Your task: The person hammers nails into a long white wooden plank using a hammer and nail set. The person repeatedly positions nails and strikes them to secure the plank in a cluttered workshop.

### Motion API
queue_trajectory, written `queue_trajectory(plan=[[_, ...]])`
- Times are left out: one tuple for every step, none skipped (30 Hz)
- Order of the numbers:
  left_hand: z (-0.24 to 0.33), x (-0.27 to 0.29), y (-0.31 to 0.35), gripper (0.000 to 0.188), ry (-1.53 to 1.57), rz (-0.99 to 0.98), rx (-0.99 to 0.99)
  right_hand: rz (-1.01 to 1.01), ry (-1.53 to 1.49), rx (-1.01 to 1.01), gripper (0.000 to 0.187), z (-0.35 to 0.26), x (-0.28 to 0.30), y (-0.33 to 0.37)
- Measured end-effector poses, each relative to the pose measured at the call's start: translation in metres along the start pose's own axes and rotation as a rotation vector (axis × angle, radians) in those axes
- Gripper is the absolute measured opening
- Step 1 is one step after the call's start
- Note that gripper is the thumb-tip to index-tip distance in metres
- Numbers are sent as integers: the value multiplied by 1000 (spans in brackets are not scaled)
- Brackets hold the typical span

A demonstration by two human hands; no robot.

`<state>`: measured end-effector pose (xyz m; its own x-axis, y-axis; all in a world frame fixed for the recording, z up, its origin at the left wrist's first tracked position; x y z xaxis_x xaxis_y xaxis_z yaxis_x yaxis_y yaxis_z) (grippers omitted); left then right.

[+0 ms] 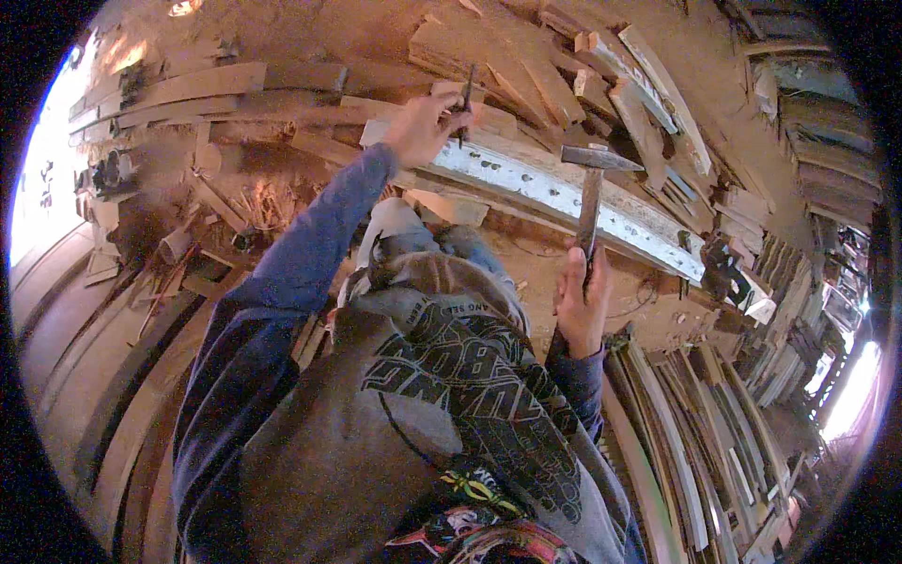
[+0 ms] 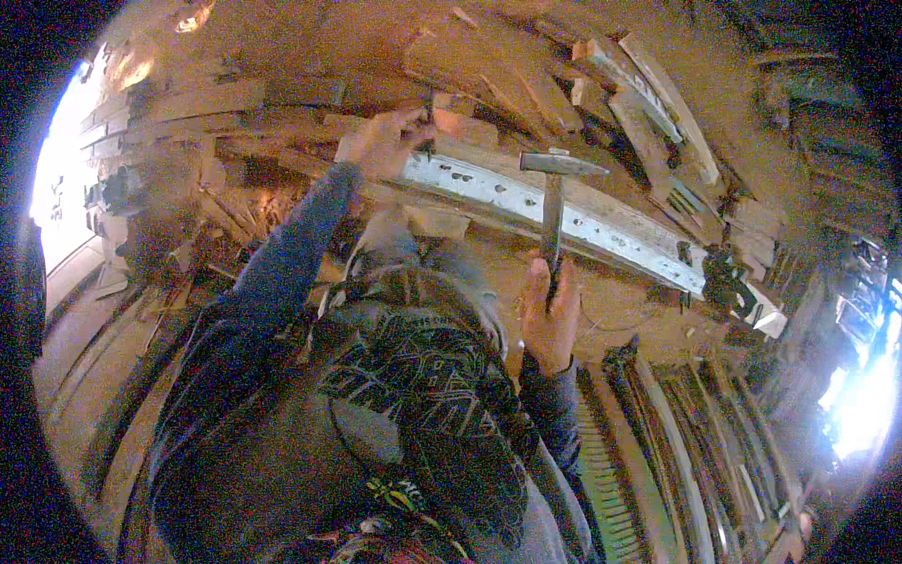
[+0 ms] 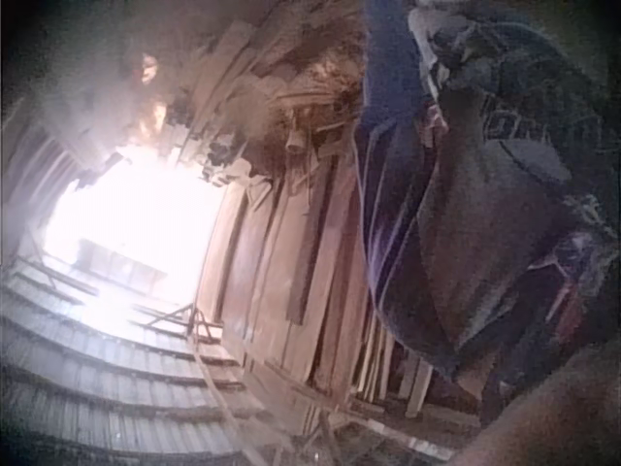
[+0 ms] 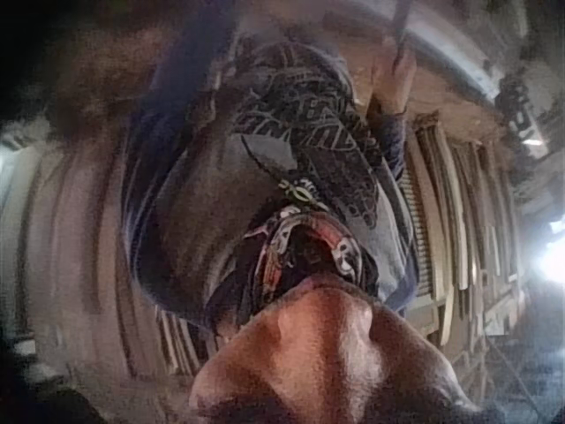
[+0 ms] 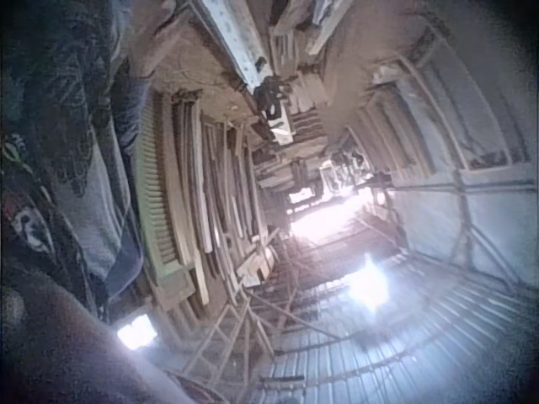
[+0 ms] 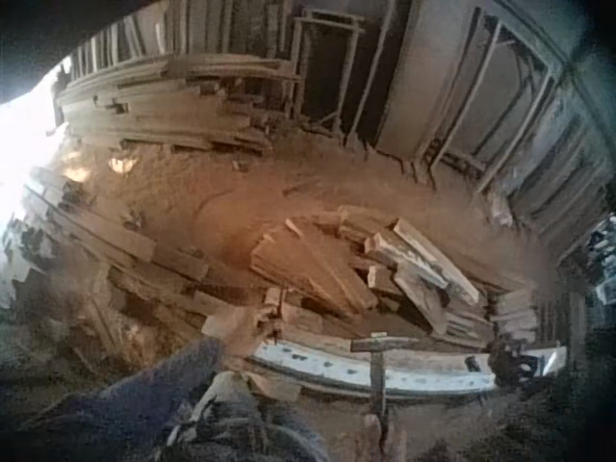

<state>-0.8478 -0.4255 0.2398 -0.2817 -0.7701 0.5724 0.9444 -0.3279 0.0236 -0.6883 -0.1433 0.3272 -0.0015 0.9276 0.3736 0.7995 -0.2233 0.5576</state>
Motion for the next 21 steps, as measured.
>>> queue_trajectory(plan=[[11,4,5,20,-19,-23,0,11,-8,16,26,3,-2,1],[22,4,1,18,55,-81,-39,5,8,25,26,5,-6,1],[30,8,3,20,7,-81,-57,0,25,32,26,7,-9,0],[36,11,3,22,-39,-81,-78,-3,39,43,27,8,-12,0],[40,12,2,25,-52,-88,-106,-6,53,54,27,9,-15,-1],[42,11,1,24,-93,-107,-124,-7,63,68,28,9,-17,-1],[42,12,-2,23,-113,-123,-161,-6,55,80,29,8,-18,-1],[40,8,-2,23,-131,-166,-162,-6,47,92,30,7,-19,0],[39,7,-2,23,-114,-165,-188,-8,27,83,31,6,-20,1],[35,6,-2,23,-106,-180,-186,-15,8,71,31,5,-22,2],[34,5,-1,23,-66,-184,-212,-23,-12,59,32,3,-23,4],[29,2,0,23,-112,-215,-202,-35,-32,43,32,1,-25,6],[25,-2,0,23,-125,-236,-220,-48,-51,27,33,-1,-26,8],[24,-5,-1,23,-118,-234,-276,-12,26,73,33,-9,-26,10],[19,-9,-1,21,-126,-243,-296,25,103,120,32,-16,-26,12],[18,-12,-2,20,-116,-229,-353,45,133,138,33,-22,-25,12],[17,-17,-3,20,-112,-213,-418,72,203,186,33,-29,-26,13],[9,-21,-4,21,56,-199,-376,83,228,207,33,-34,-27,14],[2,-24,-5,23,218,-185,-340,96,253,226,33,-38,-27,13],[-5,-26,-6,24,239,-199,-296,120,259,286,33,-44,-28,15],[2,-25,-5,26,204,-204,-418,145,266,347,33,-50,-29,17]])
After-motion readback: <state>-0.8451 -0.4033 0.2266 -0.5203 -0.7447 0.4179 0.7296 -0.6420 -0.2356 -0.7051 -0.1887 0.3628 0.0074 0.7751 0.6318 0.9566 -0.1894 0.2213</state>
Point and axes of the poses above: each hand's wrist, its own y-axis away from the middle knuckle, its own x-axis out of the back of the hand, z = x × y, the point moved 8 cm from there along -y, towards the middle knuckle, and after that the axes turned 12 degrees about -x, right-handed, at the moved point
